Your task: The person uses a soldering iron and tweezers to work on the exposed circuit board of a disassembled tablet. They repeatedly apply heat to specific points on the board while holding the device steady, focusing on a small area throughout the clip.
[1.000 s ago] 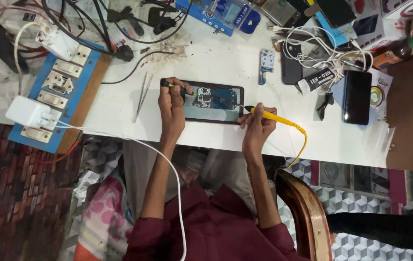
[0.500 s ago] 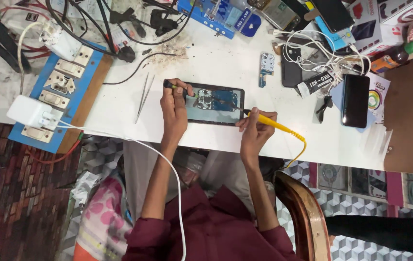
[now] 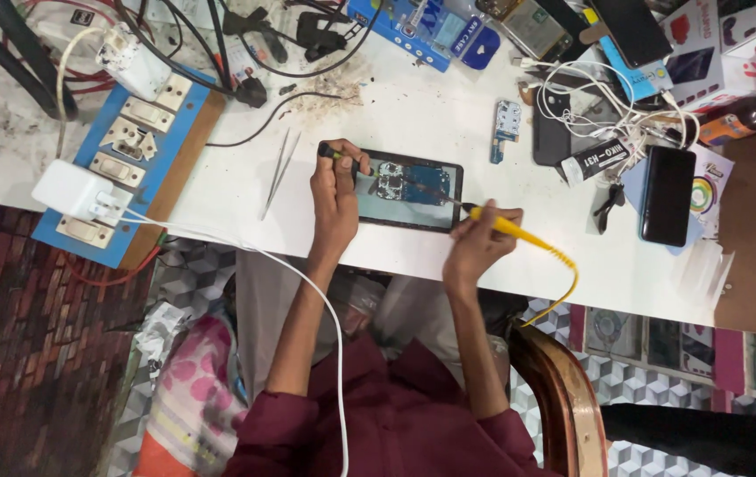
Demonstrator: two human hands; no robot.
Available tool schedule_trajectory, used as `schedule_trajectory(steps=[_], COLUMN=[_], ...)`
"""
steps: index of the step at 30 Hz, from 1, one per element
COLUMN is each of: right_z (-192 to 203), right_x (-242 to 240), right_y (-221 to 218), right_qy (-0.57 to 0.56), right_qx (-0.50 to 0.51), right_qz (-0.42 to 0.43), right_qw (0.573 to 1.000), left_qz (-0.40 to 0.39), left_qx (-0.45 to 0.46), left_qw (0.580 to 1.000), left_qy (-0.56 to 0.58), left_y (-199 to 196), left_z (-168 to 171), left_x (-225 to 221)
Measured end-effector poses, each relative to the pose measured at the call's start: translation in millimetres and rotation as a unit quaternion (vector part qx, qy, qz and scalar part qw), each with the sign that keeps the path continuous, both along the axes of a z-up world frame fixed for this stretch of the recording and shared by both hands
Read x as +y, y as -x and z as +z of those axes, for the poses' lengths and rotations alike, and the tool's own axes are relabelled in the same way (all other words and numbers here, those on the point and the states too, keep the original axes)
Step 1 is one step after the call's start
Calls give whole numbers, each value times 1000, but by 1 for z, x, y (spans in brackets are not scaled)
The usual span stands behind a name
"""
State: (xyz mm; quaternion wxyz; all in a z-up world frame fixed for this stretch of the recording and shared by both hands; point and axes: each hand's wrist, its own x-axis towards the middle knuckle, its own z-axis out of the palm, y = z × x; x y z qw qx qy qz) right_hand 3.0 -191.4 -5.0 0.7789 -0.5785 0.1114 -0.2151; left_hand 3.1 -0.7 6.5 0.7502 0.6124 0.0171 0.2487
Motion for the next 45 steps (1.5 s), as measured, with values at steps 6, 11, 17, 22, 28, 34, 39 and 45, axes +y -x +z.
schedule_trajectory(steps=[6, 11, 17, 22, 28, 34, 39, 45], right_z=[-1, -1, 6, 8, 17, 18, 20, 30], right_x=[-22, -13, -10, -9, -6, -1, -1, 1], right_y=[-5, -2, -2, -2, 0, 5, 5, 0], right_qy=[-94, -11, 20, 42, 75, 120, 165, 174], right_qx=[-3, -6, 10, 7, -16, 0, -1, -10], right_qz=[49, 39, 44, 45, 58, 48, 53, 48], right_qw=[994, 999, 999, 998, 995, 992, 985, 984], left_qz=[0, 10, -1, 4, 1, -2, -12, -16], left_qx=[10, 23, 42, 35, 22, 34, 36, 18], left_qw=[1000, 999, 999, 999, 1000, 999, 999, 1000], left_qy=[5, -22, -2, 0, -4, 9, 4, -19], left_y=[2, 3, 4, 3, 0, 0, 0, 0], left_z=[0, 0, -3, -7, -10, -9, -5, -4], left_x=[1, 1, 1, 1, 1, 3, 4, 4])
